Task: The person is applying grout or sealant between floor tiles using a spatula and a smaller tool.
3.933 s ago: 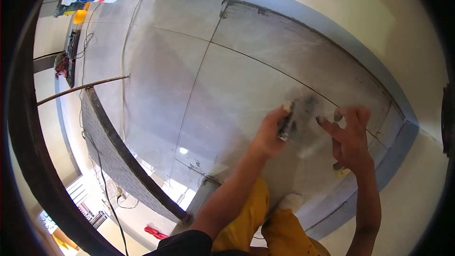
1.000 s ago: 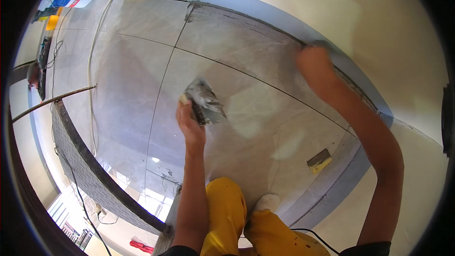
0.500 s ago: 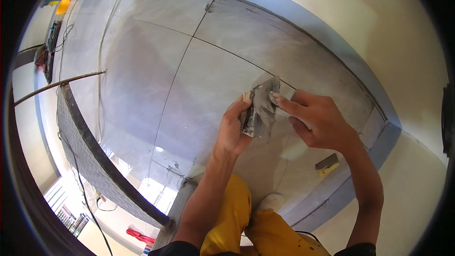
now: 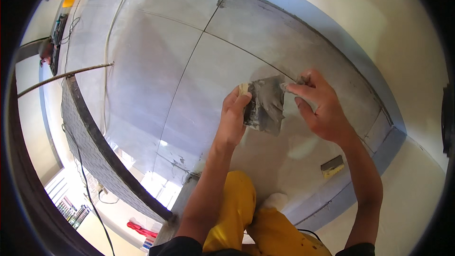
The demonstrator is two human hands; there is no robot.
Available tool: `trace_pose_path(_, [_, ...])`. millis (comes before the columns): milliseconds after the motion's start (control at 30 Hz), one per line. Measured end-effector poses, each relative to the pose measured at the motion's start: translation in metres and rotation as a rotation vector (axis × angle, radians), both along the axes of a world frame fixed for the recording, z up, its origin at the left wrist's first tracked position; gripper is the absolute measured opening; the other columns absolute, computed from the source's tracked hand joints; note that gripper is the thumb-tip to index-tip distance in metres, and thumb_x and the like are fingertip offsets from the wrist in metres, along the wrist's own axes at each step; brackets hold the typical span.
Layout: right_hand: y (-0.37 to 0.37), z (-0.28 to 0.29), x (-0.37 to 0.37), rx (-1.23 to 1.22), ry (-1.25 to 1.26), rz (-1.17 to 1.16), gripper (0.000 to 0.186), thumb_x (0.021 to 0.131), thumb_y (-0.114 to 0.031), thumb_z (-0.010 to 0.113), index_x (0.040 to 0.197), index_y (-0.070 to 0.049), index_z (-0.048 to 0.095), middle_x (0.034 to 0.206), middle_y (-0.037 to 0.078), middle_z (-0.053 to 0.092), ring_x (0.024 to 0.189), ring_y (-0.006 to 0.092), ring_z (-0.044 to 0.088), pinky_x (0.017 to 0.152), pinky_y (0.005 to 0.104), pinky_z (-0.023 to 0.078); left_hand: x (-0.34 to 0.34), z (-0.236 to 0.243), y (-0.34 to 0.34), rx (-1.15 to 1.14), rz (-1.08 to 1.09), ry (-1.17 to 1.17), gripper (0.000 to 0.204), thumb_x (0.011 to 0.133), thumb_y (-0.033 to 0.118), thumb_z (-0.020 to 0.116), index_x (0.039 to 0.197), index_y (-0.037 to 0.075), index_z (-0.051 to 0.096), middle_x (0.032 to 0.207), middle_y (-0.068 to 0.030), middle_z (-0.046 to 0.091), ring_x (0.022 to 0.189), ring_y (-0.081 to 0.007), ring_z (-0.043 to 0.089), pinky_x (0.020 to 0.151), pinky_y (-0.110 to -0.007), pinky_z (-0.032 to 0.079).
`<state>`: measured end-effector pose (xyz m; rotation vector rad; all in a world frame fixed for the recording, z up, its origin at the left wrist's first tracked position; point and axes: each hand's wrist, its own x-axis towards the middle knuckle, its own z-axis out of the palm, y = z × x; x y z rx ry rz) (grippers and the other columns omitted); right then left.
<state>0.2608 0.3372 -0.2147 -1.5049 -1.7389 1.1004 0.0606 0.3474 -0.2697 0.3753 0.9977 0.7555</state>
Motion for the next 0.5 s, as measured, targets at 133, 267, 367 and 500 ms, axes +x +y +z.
trace_pose_path(133, [-0.007, -0.014, 0.002, 0.007, -0.057, 0.026, 0.034, 0.069, 0.007, 0.055, 0.100, -0.006, 0.065, 0.087, 0.012, 0.048, 0.082, 0.0274, 0.050, 0.073, 0.0356, 0.043, 0.003, -0.003, -0.002, 0.024, -0.042, 0.022, 0.024, 0.088, 0.010, 0.040, 0.105, -0.001, 0.052, 0.096, -0.0078, 0.058, 0.088, -0.0140, 0.055, 0.078, -0.026, 0.044])
trace_pose_path(267, [-0.015, -0.025, -0.008, 0.181, -0.008, -0.013, 0.033, 0.068, 0.008, 0.058, 0.096, -0.008, 0.065, 0.084, 0.011, 0.046, 0.076, 0.0265, 0.049, 0.066, 0.0348, 0.041, 0.006, 0.008, 0.000, -0.013, 0.019, 0.026, 0.028, 0.087, 0.011, 0.038, 0.107, -0.004, 0.051, 0.100, -0.0095, 0.058, 0.093, -0.0173, 0.055, 0.082, -0.030, 0.044])
trace_pose_path(367, [-0.023, -0.027, -0.005, 0.174, -0.002, -0.065, 0.035, 0.067, 0.009, 0.058, 0.095, -0.009, 0.066, 0.086, 0.011, 0.046, 0.078, 0.0265, 0.048, 0.068, 0.0354, 0.042, 0.006, -0.002, -0.004, -0.004, -0.025, 0.089, 0.036, 0.086, 0.018, 0.039, 0.114, -0.002, 0.049, 0.107, -0.0097, 0.056, 0.095, -0.0192, 0.055, 0.084, -0.033, 0.044])
trace_pose_path(500, [-0.033, -0.034, -0.001, 0.172, 0.034, -0.113, 0.035, 0.067, 0.008, 0.057, 0.096, -0.009, 0.066, 0.088, 0.011, 0.047, 0.081, 0.0267, 0.048, 0.070, 0.0350, 0.042, 0.017, 0.004, -0.009, -0.007, -0.040, 0.076, 0.036, 0.087, 0.019, 0.039, 0.115, -0.002, 0.049, 0.108, -0.0101, 0.056, 0.099, -0.0201, 0.054, 0.087, -0.033, 0.043])
